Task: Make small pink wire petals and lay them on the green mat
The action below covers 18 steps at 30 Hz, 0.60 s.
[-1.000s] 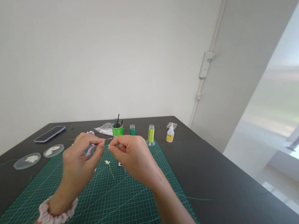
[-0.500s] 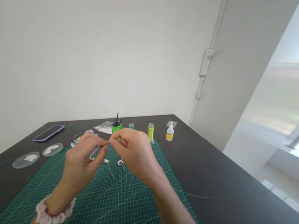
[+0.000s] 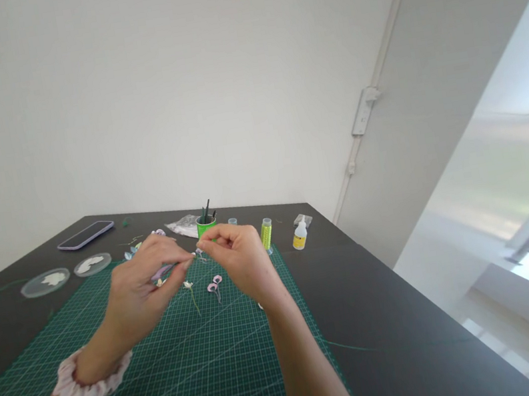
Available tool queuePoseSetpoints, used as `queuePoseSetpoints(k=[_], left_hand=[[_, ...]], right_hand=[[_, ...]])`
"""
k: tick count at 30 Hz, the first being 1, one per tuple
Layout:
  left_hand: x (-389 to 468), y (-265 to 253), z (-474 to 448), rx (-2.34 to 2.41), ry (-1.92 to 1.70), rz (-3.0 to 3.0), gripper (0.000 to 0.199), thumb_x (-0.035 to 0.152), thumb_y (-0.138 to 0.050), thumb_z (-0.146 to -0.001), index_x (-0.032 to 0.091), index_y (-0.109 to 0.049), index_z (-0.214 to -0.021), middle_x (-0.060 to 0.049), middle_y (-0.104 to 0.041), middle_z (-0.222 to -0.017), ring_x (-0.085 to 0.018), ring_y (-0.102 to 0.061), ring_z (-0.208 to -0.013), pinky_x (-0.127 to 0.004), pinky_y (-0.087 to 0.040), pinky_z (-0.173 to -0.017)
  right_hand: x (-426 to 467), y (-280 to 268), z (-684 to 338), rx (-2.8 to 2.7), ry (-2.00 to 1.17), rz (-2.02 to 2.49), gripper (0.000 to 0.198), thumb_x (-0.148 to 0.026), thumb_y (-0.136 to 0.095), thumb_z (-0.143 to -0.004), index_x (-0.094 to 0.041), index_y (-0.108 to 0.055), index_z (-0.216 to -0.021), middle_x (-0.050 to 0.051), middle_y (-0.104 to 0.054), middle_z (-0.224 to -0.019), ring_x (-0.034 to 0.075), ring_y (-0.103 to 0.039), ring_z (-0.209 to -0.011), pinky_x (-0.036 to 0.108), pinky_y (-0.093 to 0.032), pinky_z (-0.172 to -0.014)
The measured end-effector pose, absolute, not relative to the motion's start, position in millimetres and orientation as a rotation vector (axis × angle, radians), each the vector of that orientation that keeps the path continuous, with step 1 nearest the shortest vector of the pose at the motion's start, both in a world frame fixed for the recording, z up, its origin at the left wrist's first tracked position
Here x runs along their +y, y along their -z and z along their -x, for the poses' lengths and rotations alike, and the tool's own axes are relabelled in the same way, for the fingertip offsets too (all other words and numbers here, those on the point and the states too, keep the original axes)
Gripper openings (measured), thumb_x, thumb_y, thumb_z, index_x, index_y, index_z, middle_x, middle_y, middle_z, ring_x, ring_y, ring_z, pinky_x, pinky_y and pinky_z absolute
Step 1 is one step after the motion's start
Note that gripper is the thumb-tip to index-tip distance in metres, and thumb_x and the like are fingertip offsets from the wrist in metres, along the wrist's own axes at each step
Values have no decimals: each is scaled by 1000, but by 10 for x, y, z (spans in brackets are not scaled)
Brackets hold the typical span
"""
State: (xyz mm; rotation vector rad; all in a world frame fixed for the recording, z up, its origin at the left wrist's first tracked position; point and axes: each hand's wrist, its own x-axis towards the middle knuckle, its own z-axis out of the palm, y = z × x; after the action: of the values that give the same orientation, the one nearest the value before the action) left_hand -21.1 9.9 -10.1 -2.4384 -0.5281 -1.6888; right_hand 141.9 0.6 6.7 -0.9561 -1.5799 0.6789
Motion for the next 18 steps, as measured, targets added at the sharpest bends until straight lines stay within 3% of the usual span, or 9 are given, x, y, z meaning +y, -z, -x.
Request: queuePoseSetpoints(k=[18], left_hand=[[130,134,261,-756,1798,2269,13,9,-56,-86,17,-60,-77,1,-63,-70,-13,-58,-72,-26,-48,-67]], right_hand=[[-89,-68,-1342,-1707,-839,921,16,-29,-62,-76,-16,-63,-66,-8,-31,-49,8,-25,-48,26,-18,-46]])
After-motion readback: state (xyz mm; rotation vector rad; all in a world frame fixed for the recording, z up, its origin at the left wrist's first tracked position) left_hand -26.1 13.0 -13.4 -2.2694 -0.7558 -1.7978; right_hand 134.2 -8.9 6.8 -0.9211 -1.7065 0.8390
